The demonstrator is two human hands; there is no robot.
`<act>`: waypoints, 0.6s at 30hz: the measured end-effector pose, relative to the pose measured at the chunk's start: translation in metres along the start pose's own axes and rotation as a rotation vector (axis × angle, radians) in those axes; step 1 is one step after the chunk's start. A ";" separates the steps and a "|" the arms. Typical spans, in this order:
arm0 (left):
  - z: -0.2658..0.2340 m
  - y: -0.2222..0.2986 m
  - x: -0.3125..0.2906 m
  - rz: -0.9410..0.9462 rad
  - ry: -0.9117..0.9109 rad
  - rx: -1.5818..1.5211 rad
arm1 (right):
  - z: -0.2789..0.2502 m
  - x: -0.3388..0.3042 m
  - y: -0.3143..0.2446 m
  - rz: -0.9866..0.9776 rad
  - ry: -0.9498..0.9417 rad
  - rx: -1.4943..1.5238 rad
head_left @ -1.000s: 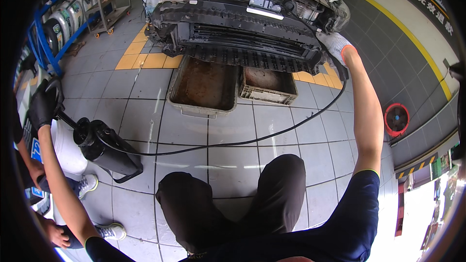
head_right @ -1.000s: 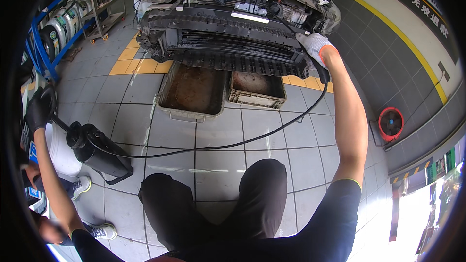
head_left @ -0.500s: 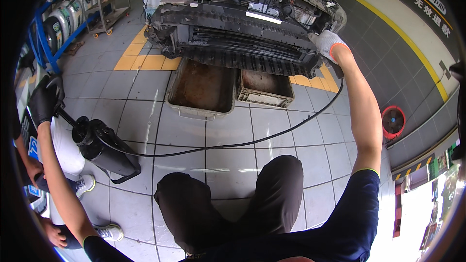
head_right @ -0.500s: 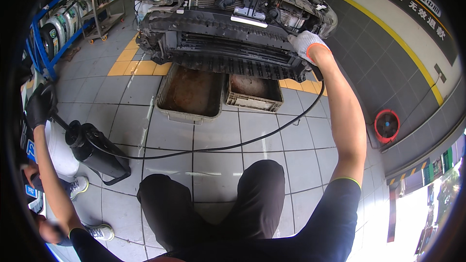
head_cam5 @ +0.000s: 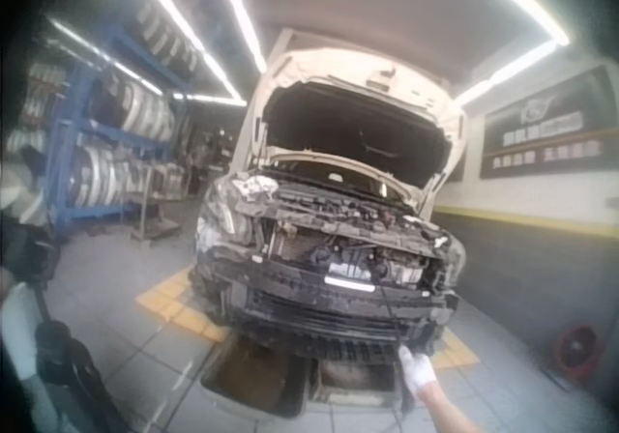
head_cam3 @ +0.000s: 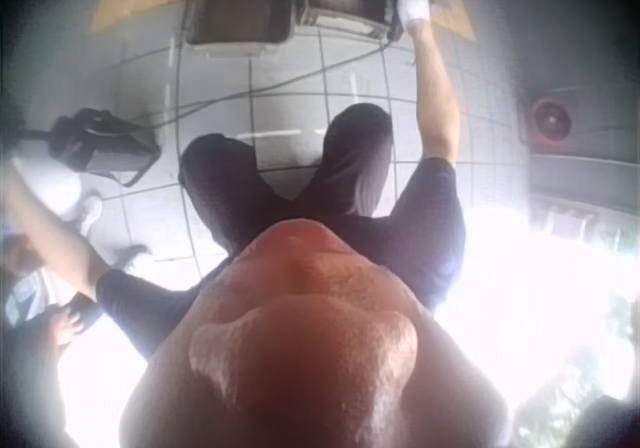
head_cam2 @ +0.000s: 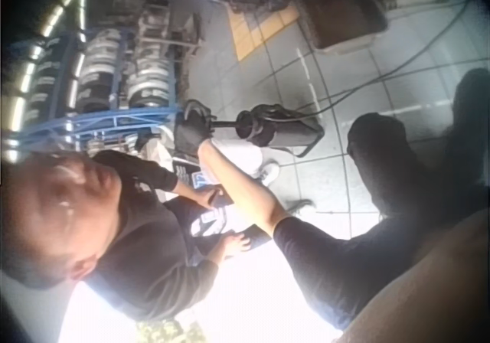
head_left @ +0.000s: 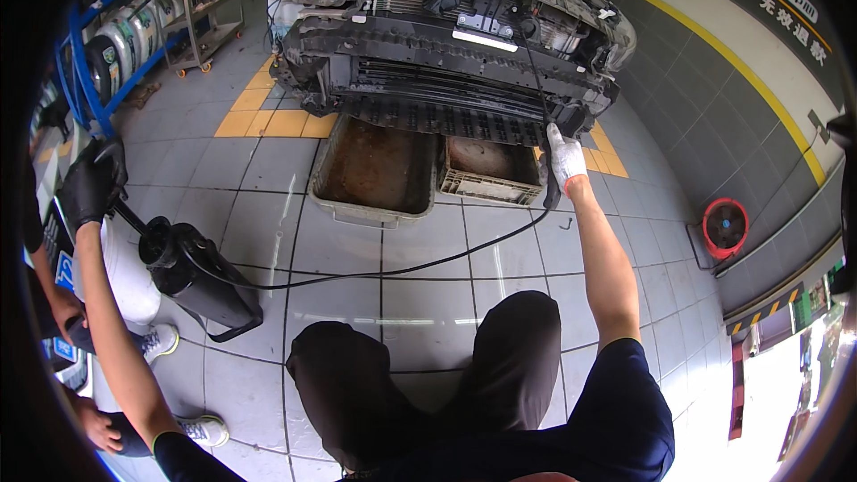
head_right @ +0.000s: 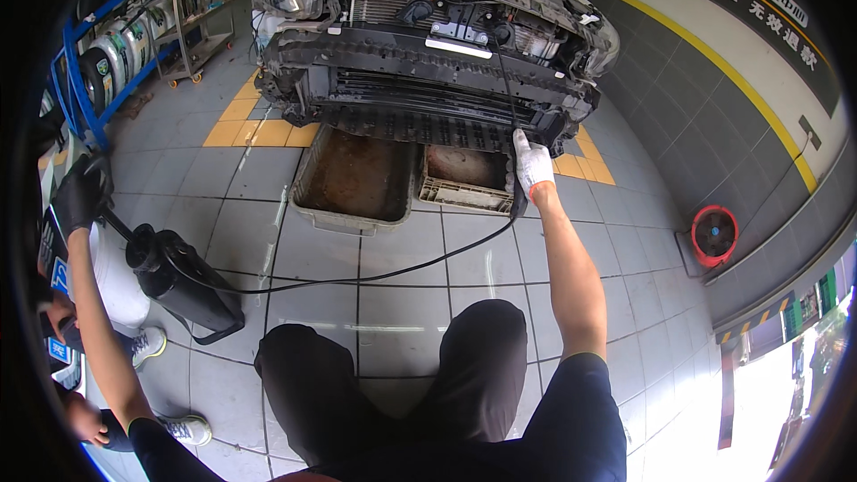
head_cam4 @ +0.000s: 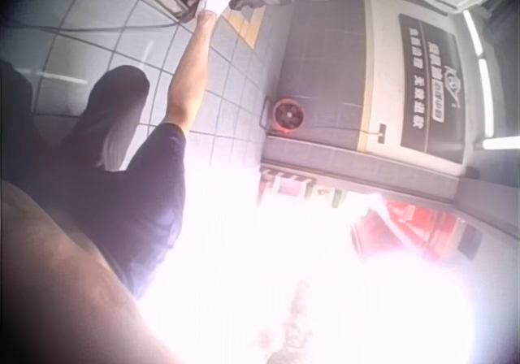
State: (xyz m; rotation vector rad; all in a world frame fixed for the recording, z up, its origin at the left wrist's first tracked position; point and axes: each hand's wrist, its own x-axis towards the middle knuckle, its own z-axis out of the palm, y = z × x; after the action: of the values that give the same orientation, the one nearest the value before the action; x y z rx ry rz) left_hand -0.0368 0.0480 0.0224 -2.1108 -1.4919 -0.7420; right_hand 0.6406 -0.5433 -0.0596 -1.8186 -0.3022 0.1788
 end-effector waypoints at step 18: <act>-0.017 0.014 -0.007 0.043 0.069 -0.037 | 0.029 0.038 0.085 0.311 -0.772 1.098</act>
State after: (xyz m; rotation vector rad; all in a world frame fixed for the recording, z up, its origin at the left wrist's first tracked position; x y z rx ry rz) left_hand -0.0282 0.0279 0.0304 -2.1152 -1.4031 -0.8242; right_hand 0.6786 -0.5262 -0.1480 -0.6271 -0.3493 1.0522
